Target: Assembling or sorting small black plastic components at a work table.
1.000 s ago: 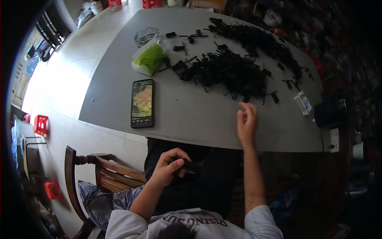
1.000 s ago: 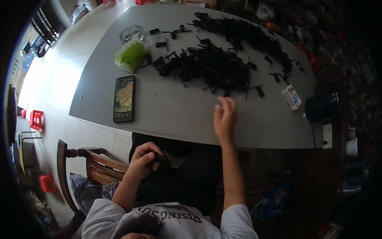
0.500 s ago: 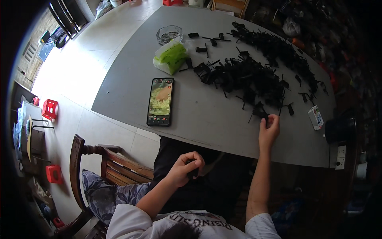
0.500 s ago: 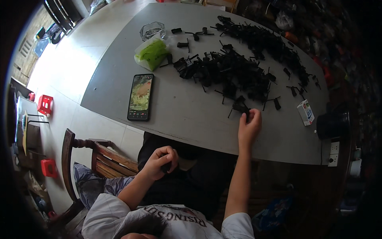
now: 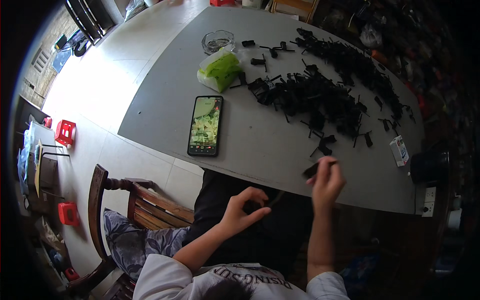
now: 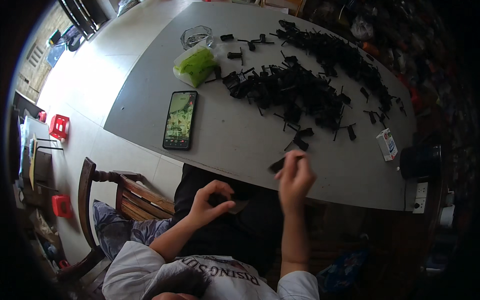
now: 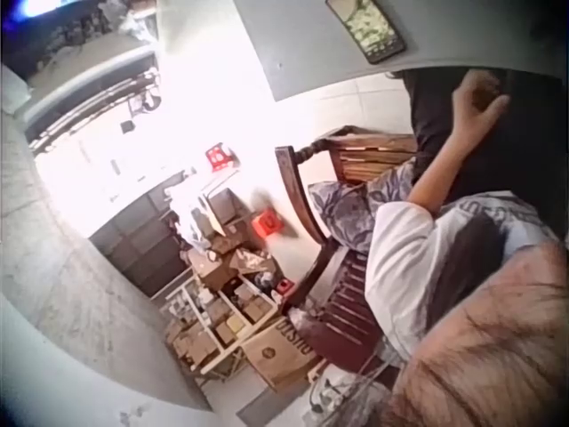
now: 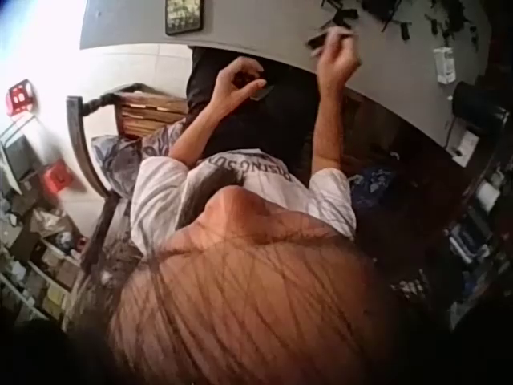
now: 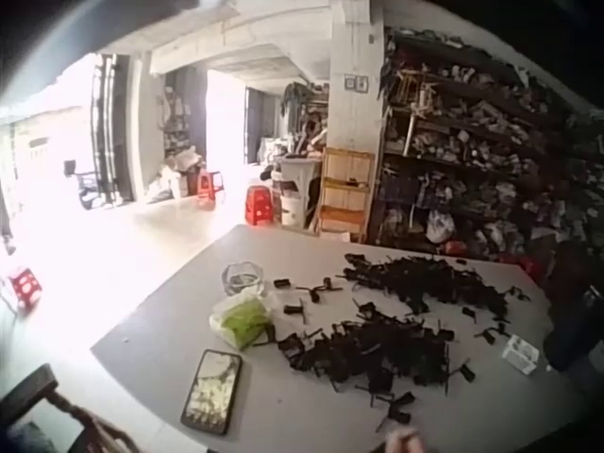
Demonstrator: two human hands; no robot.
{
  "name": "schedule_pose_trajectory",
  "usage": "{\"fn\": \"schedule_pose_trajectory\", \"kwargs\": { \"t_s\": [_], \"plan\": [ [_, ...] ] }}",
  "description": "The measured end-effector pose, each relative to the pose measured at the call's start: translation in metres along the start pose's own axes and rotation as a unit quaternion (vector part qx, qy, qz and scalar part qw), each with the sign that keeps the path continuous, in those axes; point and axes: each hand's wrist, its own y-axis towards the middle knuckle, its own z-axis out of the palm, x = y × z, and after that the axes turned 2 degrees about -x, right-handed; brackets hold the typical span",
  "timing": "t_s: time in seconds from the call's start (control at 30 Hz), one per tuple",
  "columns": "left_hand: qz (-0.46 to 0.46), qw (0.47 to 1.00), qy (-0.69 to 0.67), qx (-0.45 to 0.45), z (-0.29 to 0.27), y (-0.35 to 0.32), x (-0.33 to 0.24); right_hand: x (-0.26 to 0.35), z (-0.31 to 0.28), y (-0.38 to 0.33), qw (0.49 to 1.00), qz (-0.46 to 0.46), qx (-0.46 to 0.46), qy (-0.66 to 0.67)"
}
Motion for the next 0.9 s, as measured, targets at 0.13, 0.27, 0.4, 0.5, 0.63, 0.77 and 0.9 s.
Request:
{"fn": "schedule_pose_trajectory", "kwargs": {
  "t_s": [0.13,0.27,0.4,0.5,0.63,0.77,0.9],
  "plan": [
    [0.088,0.986,0.114,-0.083,0.012,0.004,-0.006,0.021,0.02,-0.049,0.993,-0.032,0.11,0.012],
    [0.113,0.986,0.081,-0.096,0.004,0.005,-0.009,0.017,0.006,-0.061,0.975,-0.179,0.124,-0.042],
    [0.116,0.993,-0.013,0.016,-0.013,0.003,-0.008,0.022,-0.003,-0.053,0.945,-0.162,0.247,0.138],
    [0.151,0.985,-0.034,0.076,-0.016,0.005,-0.008,0.031,-0.011,-0.059,0.783,0.194,0.4,0.436],
    [0.19,0.975,0.027,0.111,-0.017,0.004,-0.022,0.027,-0.015,-0.065,0.806,0.213,0.447,0.324],
    [0.216,0.97,0.082,0.079,-0.013,0.003,-0.025,0.03,-0.009,-0.075,0.819,0.261,0.334,0.386],
    [0.236,0.963,0.119,0.053,-0.005,0.002,-0.026,0.021,0.0,-0.082,0.755,0.274,0.263,0.535]
  ]
}}
